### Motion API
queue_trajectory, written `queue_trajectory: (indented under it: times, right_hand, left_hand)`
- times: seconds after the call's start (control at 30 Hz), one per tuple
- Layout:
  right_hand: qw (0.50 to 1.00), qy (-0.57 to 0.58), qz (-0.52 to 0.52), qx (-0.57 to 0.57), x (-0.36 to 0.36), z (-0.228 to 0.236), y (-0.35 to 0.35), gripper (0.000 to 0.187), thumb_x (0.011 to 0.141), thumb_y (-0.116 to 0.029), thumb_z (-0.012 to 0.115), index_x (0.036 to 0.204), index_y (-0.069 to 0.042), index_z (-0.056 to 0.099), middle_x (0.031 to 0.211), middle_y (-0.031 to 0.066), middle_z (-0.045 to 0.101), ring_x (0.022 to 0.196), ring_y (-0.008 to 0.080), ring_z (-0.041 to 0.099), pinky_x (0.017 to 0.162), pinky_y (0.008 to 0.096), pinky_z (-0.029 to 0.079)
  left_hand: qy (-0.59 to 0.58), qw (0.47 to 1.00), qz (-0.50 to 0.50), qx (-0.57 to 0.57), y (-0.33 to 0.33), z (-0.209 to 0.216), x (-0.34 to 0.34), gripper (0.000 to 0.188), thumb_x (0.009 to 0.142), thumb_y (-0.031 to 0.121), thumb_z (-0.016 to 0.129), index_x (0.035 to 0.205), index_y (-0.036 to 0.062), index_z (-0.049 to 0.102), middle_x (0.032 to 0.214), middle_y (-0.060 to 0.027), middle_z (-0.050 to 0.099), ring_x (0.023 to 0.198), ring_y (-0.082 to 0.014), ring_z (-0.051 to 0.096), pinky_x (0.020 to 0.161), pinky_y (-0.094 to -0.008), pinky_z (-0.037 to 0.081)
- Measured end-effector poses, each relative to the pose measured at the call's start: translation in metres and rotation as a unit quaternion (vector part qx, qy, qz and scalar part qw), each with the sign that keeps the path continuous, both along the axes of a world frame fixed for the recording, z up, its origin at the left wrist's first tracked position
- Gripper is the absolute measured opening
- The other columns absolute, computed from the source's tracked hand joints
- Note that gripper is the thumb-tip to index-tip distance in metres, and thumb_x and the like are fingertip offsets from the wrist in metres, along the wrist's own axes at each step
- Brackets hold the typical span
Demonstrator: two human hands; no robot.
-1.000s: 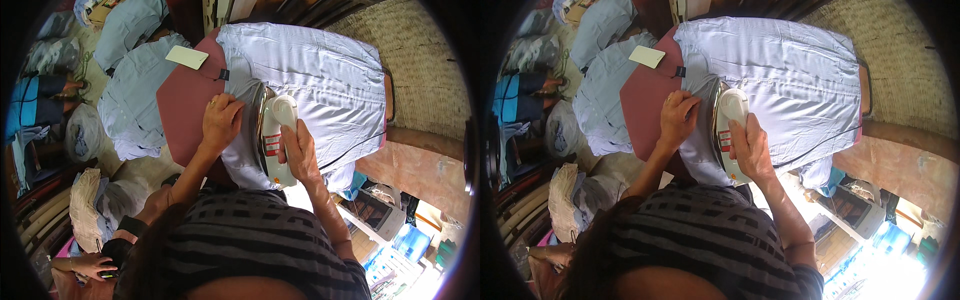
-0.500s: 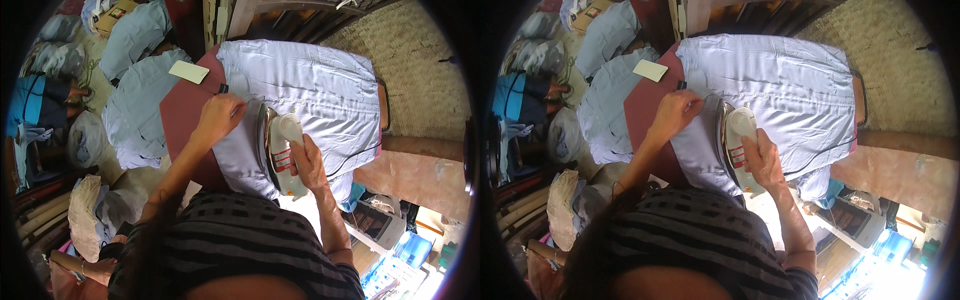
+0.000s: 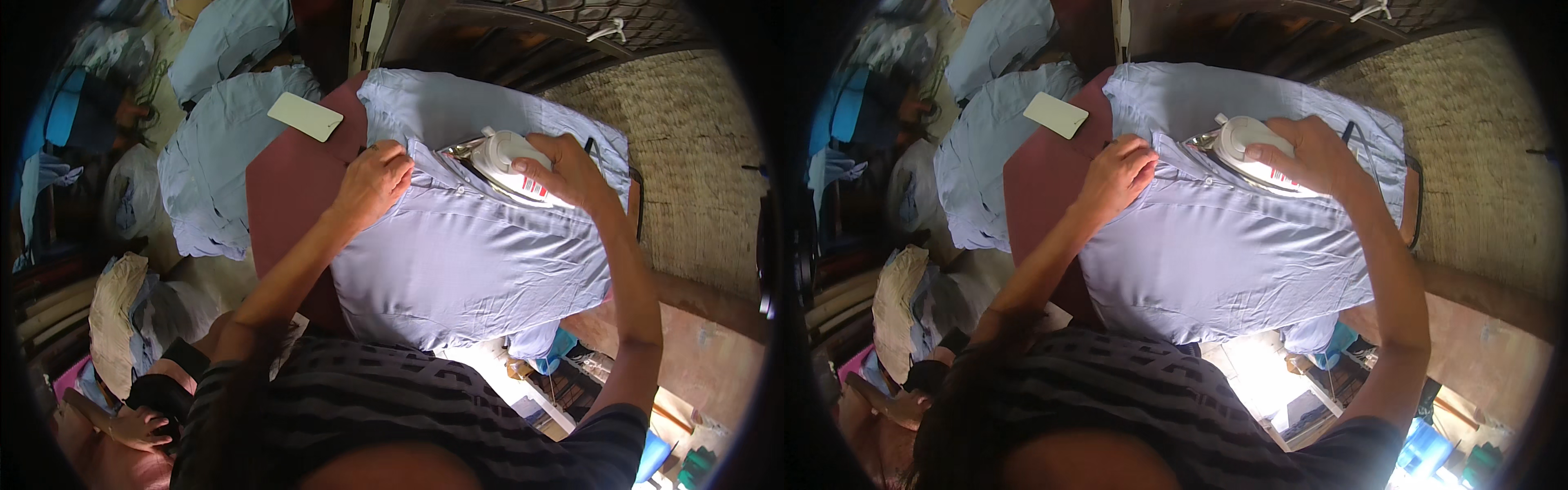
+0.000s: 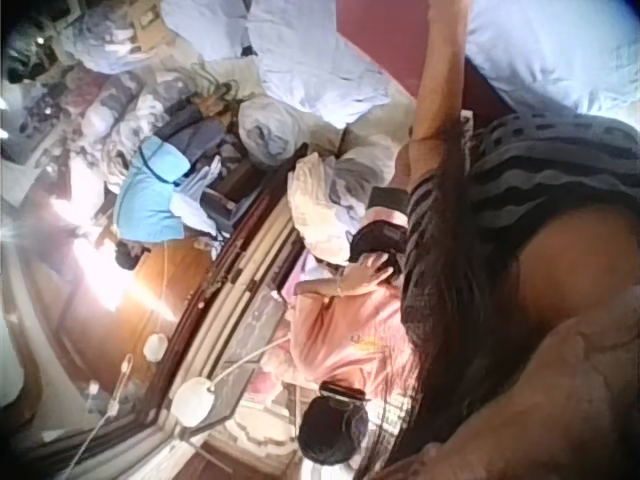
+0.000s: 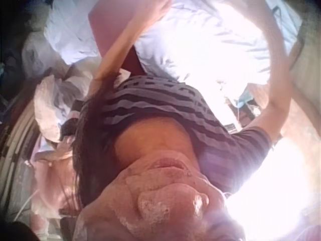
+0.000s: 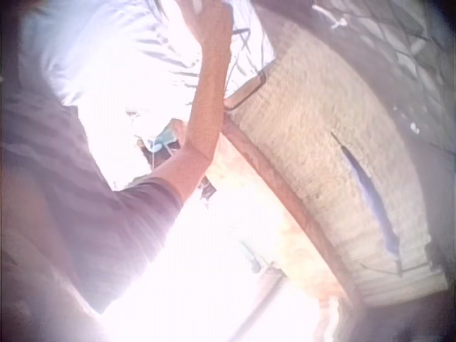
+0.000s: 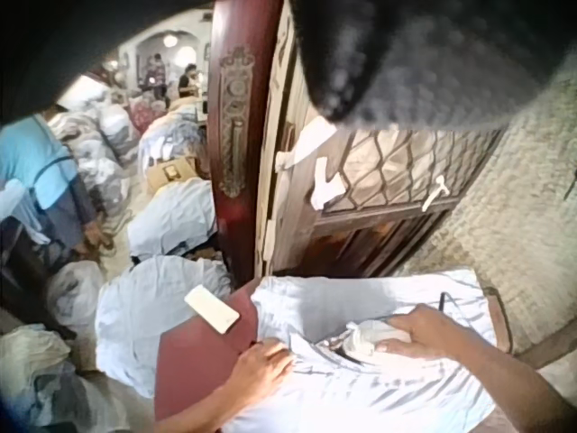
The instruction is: The person irons a blue collared shirt on a pink ironing board using a steam iron. The person smoothes the fabric by hand, presses the iron along the torso and collar, and then picks up the shirt and moves it off the board.
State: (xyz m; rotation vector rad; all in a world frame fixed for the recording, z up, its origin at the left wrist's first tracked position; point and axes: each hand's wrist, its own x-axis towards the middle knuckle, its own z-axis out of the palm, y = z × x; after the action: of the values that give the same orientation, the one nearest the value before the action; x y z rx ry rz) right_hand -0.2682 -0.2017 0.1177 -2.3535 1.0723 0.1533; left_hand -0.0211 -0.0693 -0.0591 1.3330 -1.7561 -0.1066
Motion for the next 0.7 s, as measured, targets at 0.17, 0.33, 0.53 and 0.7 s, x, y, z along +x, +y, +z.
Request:
queue_trajectory:
  times: [0.17, 0.33, 0.53, 0.7]
  right_hand:
    - [0.991, -0.064, 0.11, 0.034, 0.007, -0.026, -0.036, 0.052, 0.087, -0.054, 0.069, 0.099, -0.003, 0.073, 0.072, 0.0155, 0.069, 0.065, 0.0256, 0.067, 0.063, 0.0377, 0.05]
    - [0.973, -0.087, 0.211, 0.025, 0.022, -0.024, -0.05, 0.039, 0.087, -0.041, 0.074, 0.09, -0.002, 0.07, 0.069, 0.0139, 0.069, 0.063, 0.0244, 0.069, 0.06, 0.0351, 0.051]
    - [0.954, -0.087, 0.286, 0.015, 0.026, -0.026, -0.072, 0.035, 0.089, -0.037, 0.072, 0.087, -0.002, 0.068, 0.066, 0.0141, 0.068, 0.06, 0.0229, 0.069, 0.056, 0.0326, 0.05]
    - [0.929, -0.142, 0.339, 0.026, 0.033, -0.031, -0.08, 0.032, 0.089, -0.033, 0.072, 0.084, -0.001, 0.066, 0.065, 0.014, 0.067, 0.057, 0.0233, 0.069, 0.055, 0.0313, 0.049]
  left_hand:
    - [-0.047, 0.999, 0.009, -0.023, 0.006, 0.005, 0.0, 0.017, 0.075, 0.001, 0.075, 0.088, 0.0064, 0.066, 0.092, -0.0046, 0.061, 0.08, -0.0247, 0.063, 0.068, -0.0364, 0.054]
    - [-0.06, 0.998, 0.025, -0.027, 0.016, 0.004, 0.0, 0.016, 0.077, 0.003, 0.077, 0.09, 0.0055, 0.068, 0.093, -0.0062, 0.062, 0.08, -0.025, 0.063, 0.068, -0.0356, 0.053]
    - [-0.037, 0.997, 0.061, -0.01, 0.018, 0.003, -0.005, 0.013, 0.078, 0.005, 0.076, 0.086, 0.0045, 0.067, 0.093, -0.003, 0.061, 0.081, -0.0226, 0.061, 0.069, -0.034, 0.053]
    - [0.027, 0.997, 0.072, -0.019, 0.02, -0.001, -0.008, 0.014, 0.075, 0.001, 0.077, 0.083, 0.0062, 0.067, 0.093, -0.0039, 0.062, 0.08, -0.0234, 0.063, 0.065, -0.0355, 0.055]
